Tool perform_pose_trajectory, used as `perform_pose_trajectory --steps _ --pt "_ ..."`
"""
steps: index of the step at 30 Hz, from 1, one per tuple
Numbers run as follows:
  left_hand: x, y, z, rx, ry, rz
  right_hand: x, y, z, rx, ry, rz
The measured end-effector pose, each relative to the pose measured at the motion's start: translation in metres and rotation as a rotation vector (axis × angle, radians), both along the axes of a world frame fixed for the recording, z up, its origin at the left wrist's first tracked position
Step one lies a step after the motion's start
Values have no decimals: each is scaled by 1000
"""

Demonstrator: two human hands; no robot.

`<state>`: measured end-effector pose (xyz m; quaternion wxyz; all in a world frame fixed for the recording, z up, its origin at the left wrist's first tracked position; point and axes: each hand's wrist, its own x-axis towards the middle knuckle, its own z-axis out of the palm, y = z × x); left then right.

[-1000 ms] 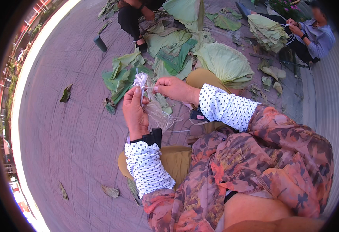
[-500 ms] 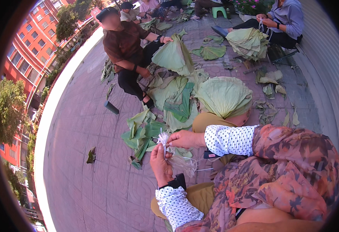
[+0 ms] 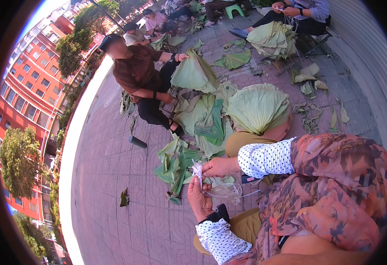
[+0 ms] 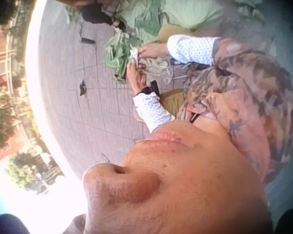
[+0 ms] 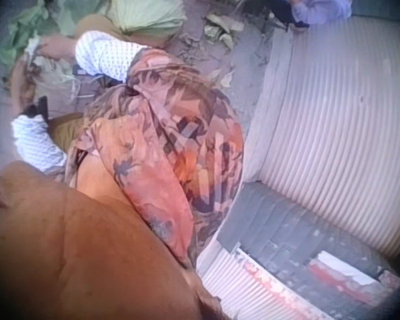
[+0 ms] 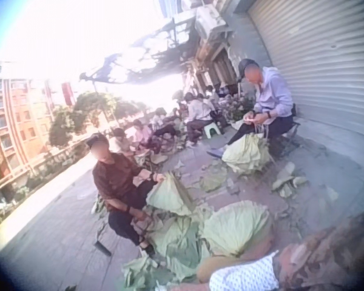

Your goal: The person prepares bundles of lotus leaves by selecting plastic ties from a bunch, arranging them, and then sliding several leaves into the tie to form a secure stack.

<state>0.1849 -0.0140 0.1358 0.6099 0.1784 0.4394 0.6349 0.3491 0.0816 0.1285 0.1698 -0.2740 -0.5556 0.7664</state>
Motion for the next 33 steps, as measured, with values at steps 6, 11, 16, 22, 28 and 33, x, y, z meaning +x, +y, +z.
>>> perform_pose_trajectory --steps 6,11,16,22,28,33 --pt "3 5 0 -39 -22 -38 -1 4 -8 -42 73 -39" --pt "3 5 -2 -26 -115 -109 1 6 -13 -71 29 -12" --pt "4 4 5 -28 -141 -170 3 9 -10 39 -15 15" --pt "24 -3 17 -46 -107 -186 16 12 -19 253 -63 -49" --pt "-4 -6 -13 -66 -98 -118 7 3 -28 572 -177 10" --pt "-24 -35 -76 -161 -44 84 -4 -29 -84 803 -256 200"
